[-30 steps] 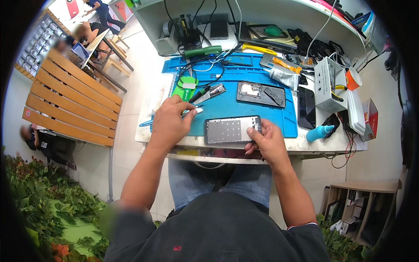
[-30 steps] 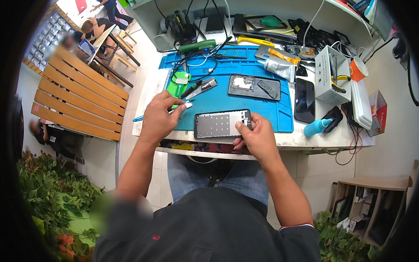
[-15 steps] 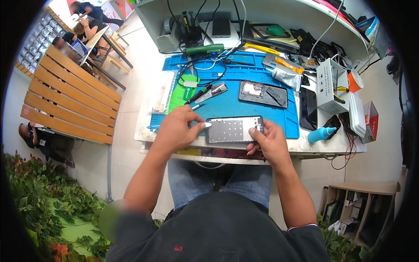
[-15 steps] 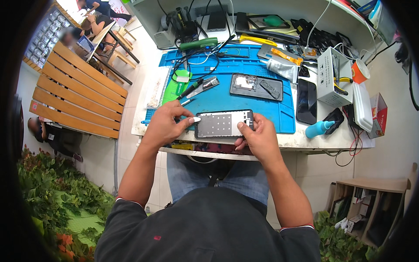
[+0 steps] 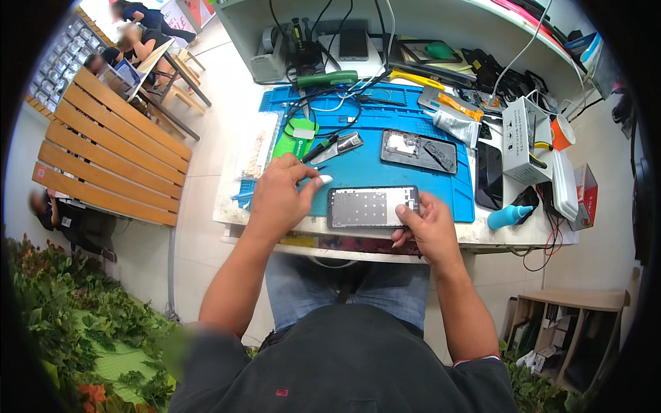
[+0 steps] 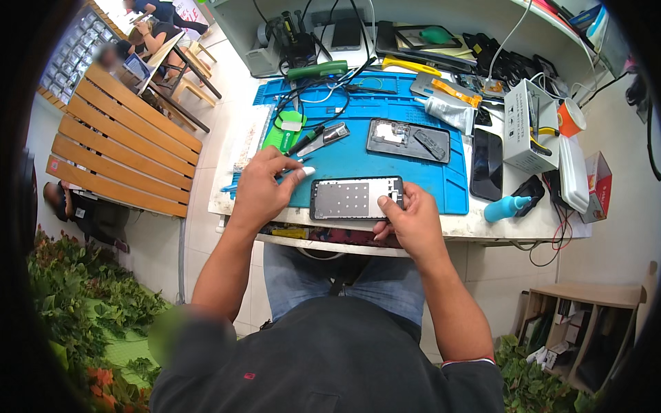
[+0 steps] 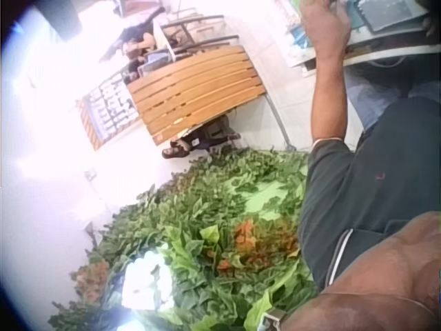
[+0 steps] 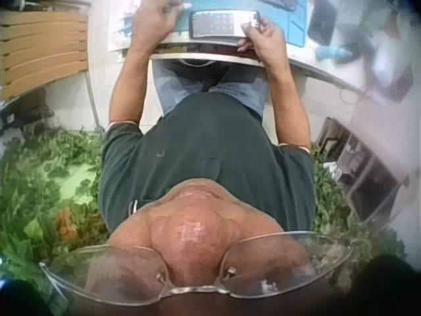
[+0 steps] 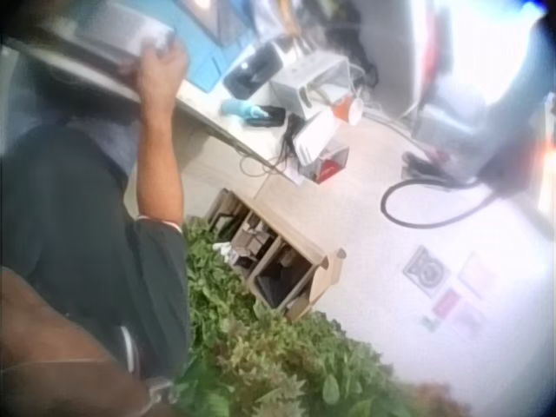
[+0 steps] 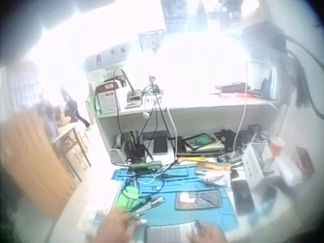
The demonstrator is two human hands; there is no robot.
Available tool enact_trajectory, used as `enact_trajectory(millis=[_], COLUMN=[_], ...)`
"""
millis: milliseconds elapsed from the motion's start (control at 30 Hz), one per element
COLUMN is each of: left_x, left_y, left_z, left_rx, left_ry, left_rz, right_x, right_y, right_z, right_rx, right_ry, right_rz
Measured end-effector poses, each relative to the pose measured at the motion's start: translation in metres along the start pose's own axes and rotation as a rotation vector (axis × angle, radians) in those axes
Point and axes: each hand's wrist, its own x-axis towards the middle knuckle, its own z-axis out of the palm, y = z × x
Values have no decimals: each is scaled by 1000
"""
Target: The person removes an old screen from a mobile device using a small tool, cleans the frame, and prepares to install a new replacement screen assembly.
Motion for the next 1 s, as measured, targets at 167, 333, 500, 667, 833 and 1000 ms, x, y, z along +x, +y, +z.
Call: enact_trajectory(millis=[167, 333, 500, 667, 833, 1000], left_x=[8, 11, 21, 26, 17, 18], left_y=[4, 3, -1, 3, 5, -5], left_z=[2, -8, -2, 2, 6, 1], left_rx=[34, 99, 132, 200, 293, 158], left_ry=[-28, -242, -332, -336, -285, -257], left_rz=[43, 81, 143, 274, 441, 270], right_x=[0, 0, -1, -1, -1, 0], right_y=[2, 3, 2, 1, 3, 3], right_z=[0, 0, 0, 1, 1, 2], right_rx=[1, 18, 13, 30, 35, 30], right_ry=[13, 17, 16, 14, 18, 29], right_rz=[-2, 3, 6, 5, -1, 6])
